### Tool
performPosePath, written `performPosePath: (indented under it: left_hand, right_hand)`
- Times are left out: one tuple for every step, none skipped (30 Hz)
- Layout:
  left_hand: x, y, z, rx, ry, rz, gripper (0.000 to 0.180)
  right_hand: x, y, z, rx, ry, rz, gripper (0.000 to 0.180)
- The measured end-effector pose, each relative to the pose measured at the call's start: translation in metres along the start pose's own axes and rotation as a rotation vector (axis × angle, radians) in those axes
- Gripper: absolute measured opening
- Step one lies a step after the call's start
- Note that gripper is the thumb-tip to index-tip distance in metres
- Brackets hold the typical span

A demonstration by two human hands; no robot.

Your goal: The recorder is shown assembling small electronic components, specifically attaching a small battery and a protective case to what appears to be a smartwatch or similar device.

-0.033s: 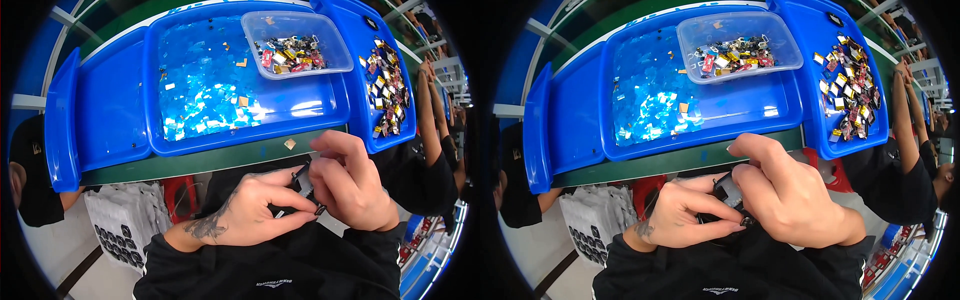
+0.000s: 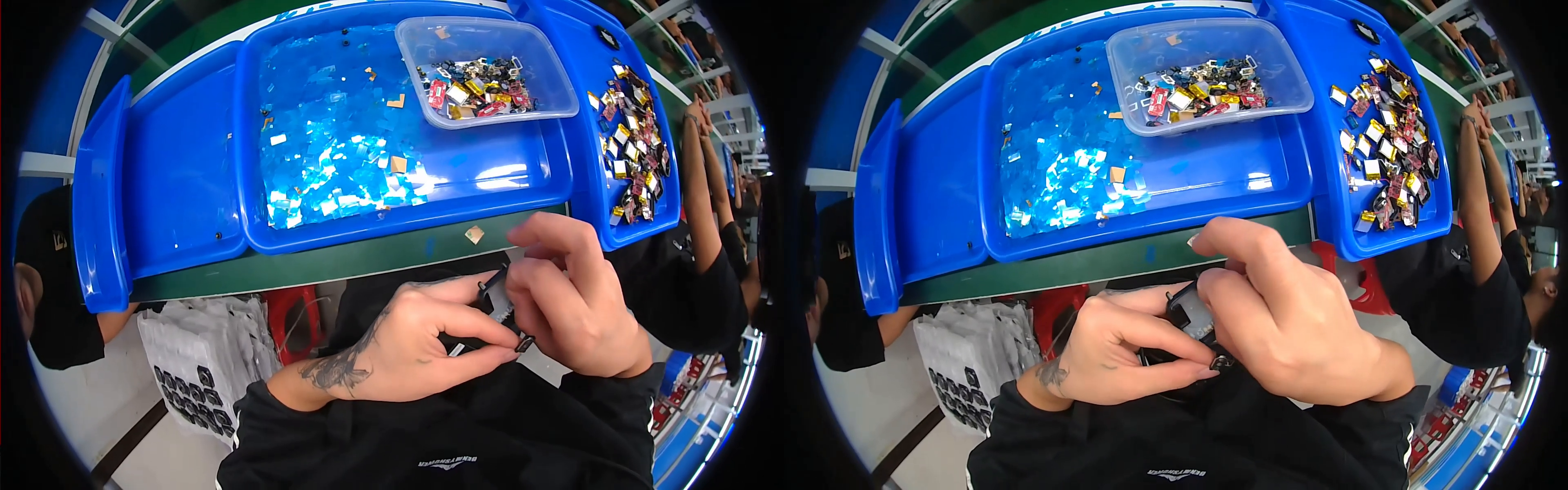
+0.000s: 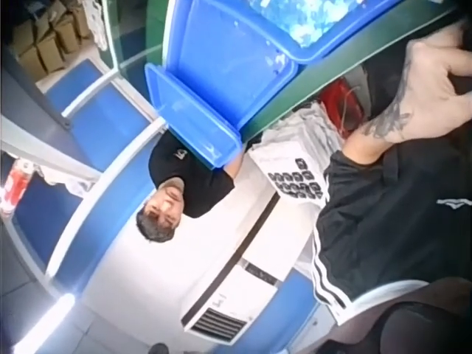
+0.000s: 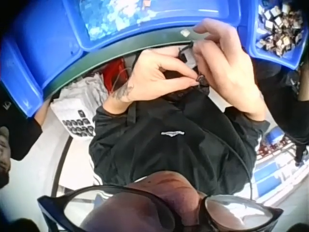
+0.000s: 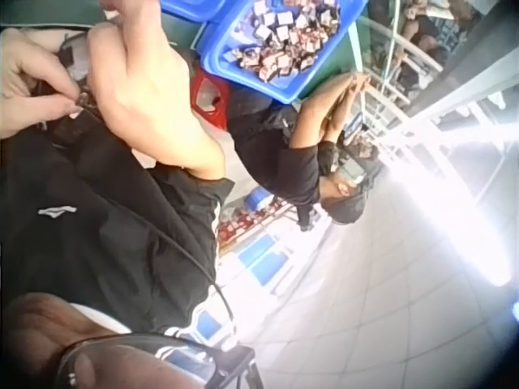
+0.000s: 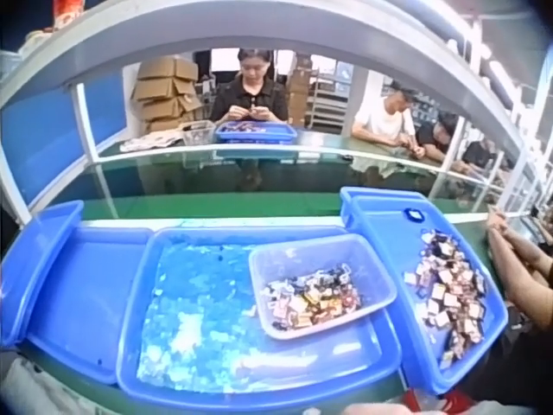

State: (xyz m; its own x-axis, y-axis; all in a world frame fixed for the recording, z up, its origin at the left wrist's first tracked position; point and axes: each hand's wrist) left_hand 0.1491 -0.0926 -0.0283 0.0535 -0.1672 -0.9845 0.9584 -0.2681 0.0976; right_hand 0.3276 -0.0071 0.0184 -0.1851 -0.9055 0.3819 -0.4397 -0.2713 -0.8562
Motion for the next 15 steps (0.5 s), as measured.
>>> performPosePath:
  left_hand:
    - [0.0,0.0,0.0,0.023,-0.004,-0.004,0.018]
    - [-0.001,0.0,0.0,0.02,-0.006,-0.001,0.018]
    - [-0.001,-0.001,0.0,0.032,-0.011,-0.01,0.018]
    - [-0.002,-0.001,0.0,0.045,-0.015,-0.02,0.017]
    - [-0.001,-0.001,-0.001,0.042,-0.017,-0.017,0.017]
    - [-0.001,-0.001,-0.002,0.053,-0.012,0.011,0.017]
    - [0.0,-0.001,-0.002,0.064,-0.008,0.039,0.017]
    - [0.0,-0.001,-0.002,0.062,-0.01,0.04,0.017]
    - [0.001,-0.001,-0.002,0.09,-0.045,0.059,0.016]
    - [0.002,-0.002,-0.001,0.117,-0.079,0.078,0.016]
    - [0.004,-0.003,-0.002,0.114,-0.081,0.079,0.016]
    - [0.005,-0.003,-0.003,0.099,-0.094,0.101,0.016]
    - [0.006,-0.004,-0.003,0.083,-0.106,0.122,0.016]
    - [0.004,-0.005,-0.003,0.075,-0.05,0.14,0.017]
    - [0.003,-0.005,-0.002,0.07,-0.051,0.139,0.017]
  right_hand:
    - [0.0,0.0,0.0,-0.006,0.008,-0.021,0.021]
    - [0.0,-0.001,0.0,-0.013,0.016,-0.041,0.02]
    - [0.0,-0.002,0.0,-0.009,0.015,-0.043,0.02]
    - [0.001,-0.003,0.0,0.011,0.053,-0.09,0.019]
    - [0.001,-0.005,0.0,0.031,0.092,-0.136,0.018]
    - [0.003,-0.007,-0.001,0.033,0.092,-0.138,0.018]
    - [0.005,-0.01,-0.002,0.065,0.18,-0.216,0.019]
    - [0.006,-0.011,-0.002,0.097,0.269,-0.293,0.021]
    - [0.005,-0.013,-0.002,0.099,0.267,-0.296,0.021]
    - [0.003,-0.014,-0.002,0.125,0.292,-0.4,0.018]
    - [0.001,-0.015,-0.001,0.152,0.316,-0.504,0.015]
    - [0.001,-0.016,0.001,0.153,0.318,-0.503,0.015]
    - [0.002,-0.016,0.004,0.134,0.322,-0.513,0.014]
    - [0.004,-0.016,0.006,0.114,0.327,-0.523,0.013]
    - [0.004,-0.014,0.007,0.048,0.332,-0.456,0.015]
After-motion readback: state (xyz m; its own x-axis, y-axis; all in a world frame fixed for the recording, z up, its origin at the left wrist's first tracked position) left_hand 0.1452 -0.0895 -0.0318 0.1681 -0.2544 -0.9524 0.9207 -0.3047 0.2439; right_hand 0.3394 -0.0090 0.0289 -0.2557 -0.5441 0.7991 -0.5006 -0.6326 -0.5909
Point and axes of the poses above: each hand's wrist, its own z-axis away from the middle knuckle, its own y-axis out of the palm, x = y × z, and after that the axes turned 10 degrees about -y, right-handed
